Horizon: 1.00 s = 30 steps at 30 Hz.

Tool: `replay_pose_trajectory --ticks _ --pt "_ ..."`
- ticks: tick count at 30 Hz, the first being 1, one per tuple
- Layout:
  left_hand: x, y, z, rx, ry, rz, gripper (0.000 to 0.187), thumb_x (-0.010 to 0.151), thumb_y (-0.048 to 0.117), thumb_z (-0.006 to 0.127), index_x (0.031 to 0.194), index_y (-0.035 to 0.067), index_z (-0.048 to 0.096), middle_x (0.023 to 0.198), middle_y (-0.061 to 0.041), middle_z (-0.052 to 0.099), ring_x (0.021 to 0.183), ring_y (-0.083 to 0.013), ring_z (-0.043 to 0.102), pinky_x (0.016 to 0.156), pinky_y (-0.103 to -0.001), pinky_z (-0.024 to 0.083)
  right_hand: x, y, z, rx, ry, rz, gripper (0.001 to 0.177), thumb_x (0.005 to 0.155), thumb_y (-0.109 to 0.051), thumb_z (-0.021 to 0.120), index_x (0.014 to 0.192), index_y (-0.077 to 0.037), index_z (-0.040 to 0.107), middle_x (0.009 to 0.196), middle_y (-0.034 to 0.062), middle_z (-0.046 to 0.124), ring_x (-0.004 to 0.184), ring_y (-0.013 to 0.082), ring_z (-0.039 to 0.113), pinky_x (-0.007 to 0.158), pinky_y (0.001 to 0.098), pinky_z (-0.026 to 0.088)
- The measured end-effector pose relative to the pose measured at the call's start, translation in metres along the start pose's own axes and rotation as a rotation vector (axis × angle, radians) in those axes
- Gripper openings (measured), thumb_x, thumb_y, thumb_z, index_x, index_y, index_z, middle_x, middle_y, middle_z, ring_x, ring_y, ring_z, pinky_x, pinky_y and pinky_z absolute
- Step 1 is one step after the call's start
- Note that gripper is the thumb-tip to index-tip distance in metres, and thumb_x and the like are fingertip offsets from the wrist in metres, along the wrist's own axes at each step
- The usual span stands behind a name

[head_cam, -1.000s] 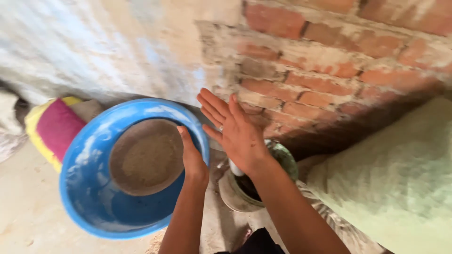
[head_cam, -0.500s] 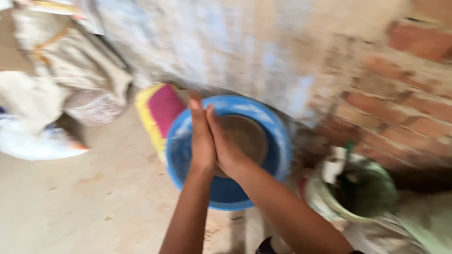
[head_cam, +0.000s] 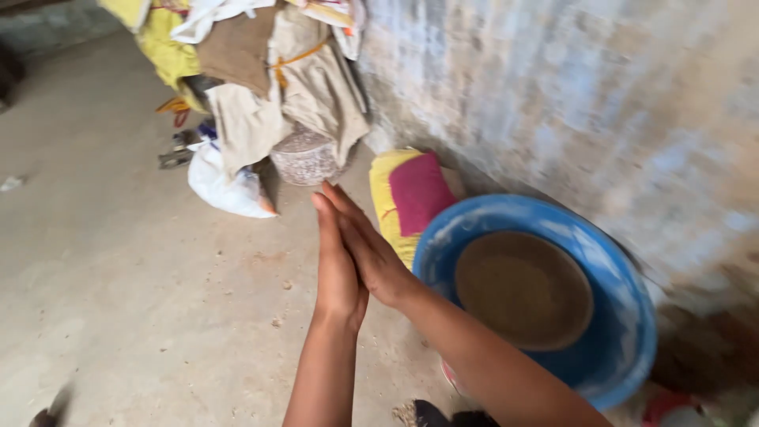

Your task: The person is inspecting, cleaning, and adjusting components of a woodworking machine using hand tools.

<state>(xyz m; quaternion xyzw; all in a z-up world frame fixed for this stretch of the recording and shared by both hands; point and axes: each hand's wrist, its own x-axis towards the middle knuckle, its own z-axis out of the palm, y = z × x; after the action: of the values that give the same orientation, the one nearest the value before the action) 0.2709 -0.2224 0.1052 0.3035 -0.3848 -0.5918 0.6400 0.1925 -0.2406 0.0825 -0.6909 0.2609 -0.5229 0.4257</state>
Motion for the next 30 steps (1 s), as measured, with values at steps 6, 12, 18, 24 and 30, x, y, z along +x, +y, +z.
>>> replay_pose_trajectory --ticks 6,12,18,24,30 --pt "0.024 0.046 -0.064 0.146 0.155 0.094 0.072 0.100 0.053 0.042 0.153 0.005 0.038 0.157 -0.012 0.042 0.143 -0.0237 0.040 0.116 -0.040 0.033 0.066 0.031 0.034 0.302 -0.147 0.054 0.047 0.112 -0.029 0.045 0.151 -0.004 0.050 0.153 0.0115 0.053 0.144 0.0218 0.045 0.121 0.0376 0.034" --pt "0.076 0.089 -0.138 0.187 0.362 0.113 0.048 0.101 0.039 0.058 0.117 -0.003 0.074 0.110 -0.010 0.077 0.106 -0.0198 0.072 0.102 -0.036 0.054 0.155 0.050 0.061 0.469 -0.345 0.189 0.038 0.106 -0.024 0.060 0.134 0.000 0.066 0.124 0.0088 0.072 0.117 0.0172 0.068 0.106 0.0378 0.057" --pt "0.158 0.150 -0.167 0.316 0.515 0.184 0.043 0.096 0.041 0.061 0.115 0.005 0.077 0.104 -0.006 0.078 0.103 -0.0159 0.073 0.093 -0.035 0.057 0.277 0.074 0.088 0.503 -0.466 0.234 0.037 0.104 -0.026 0.061 0.131 -0.002 0.068 0.120 0.0071 0.072 0.115 0.0171 0.068 0.102 0.0366 0.057" --pt "0.229 0.186 -0.205 0.398 0.649 0.385 0.037 0.094 0.034 0.069 0.114 0.005 0.078 0.102 -0.004 0.079 0.097 -0.0129 0.072 0.088 -0.031 0.059 0.382 0.094 0.118 0.549 -0.609 0.161 0.036 0.104 -0.027 0.062 0.128 -0.002 0.068 0.121 0.0060 0.072 0.118 0.0164 0.068 0.104 0.0369 0.055" --pt "0.254 0.211 -0.255 0.466 0.777 0.445 0.031 0.095 0.030 0.071 0.111 0.004 0.079 0.099 -0.004 0.079 0.093 -0.0121 0.073 0.086 -0.030 0.060 0.441 0.124 0.171 0.533 -0.718 0.190 0.035 0.103 -0.030 0.062 0.123 -0.002 0.071 0.116 0.0056 0.073 0.112 0.0158 0.069 0.107 0.0368 0.055"
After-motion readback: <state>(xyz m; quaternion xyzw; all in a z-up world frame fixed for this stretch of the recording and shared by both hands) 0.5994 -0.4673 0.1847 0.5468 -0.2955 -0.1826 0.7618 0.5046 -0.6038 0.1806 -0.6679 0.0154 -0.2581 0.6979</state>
